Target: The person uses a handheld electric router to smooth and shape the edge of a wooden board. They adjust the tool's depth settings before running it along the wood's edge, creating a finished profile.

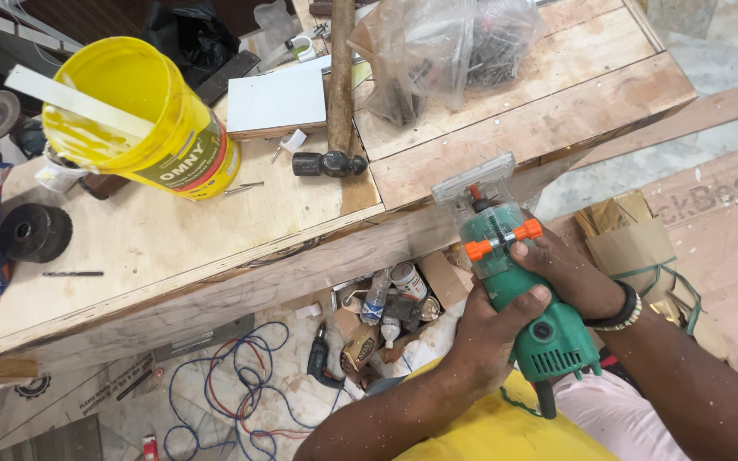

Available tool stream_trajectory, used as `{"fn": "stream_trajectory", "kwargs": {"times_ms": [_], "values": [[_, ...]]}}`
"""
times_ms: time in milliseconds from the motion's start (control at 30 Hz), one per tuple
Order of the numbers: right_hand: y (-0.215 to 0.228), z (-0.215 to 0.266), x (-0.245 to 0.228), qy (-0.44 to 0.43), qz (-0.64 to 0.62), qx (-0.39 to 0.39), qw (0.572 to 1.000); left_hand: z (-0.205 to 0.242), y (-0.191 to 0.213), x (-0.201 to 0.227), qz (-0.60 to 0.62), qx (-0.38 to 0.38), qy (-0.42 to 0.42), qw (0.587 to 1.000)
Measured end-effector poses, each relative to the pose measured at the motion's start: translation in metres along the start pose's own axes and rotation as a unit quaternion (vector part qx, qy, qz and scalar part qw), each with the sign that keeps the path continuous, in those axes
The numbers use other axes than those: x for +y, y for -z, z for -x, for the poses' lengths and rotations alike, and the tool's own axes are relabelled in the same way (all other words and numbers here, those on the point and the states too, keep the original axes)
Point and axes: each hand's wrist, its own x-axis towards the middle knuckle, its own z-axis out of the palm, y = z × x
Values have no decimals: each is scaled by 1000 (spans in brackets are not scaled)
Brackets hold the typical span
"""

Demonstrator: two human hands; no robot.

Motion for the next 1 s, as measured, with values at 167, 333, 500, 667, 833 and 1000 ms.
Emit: {"fn": "stream_trajectory", "kwargs": {"times_ms": [167, 333, 500, 667, 833, 1000], "values": [[-2, 0, -4, -15, 34, 16, 999, 0, 5, 4, 27, -21, 34, 999], [-5, 1, -3, -14, 32, 20, 999, -1, 0, 8, 20, -18, 29, 999], [-12, 1, -13, 20, -12, -9, 1000, -3, 5, 4, 32, 6, 39, 999], [1, 1, -6, 33, 107, 14, 994, -23, 38, -12, -14, 96, 161, 982], [-4, 4, -8, 48, 150, 32, 987, -43, 85, -34, -19, 107, 151, 983], [-7, 0, -10, 54, 95, 11, 994, -40, 91, -35, -11, 112, 107, 988]]}}
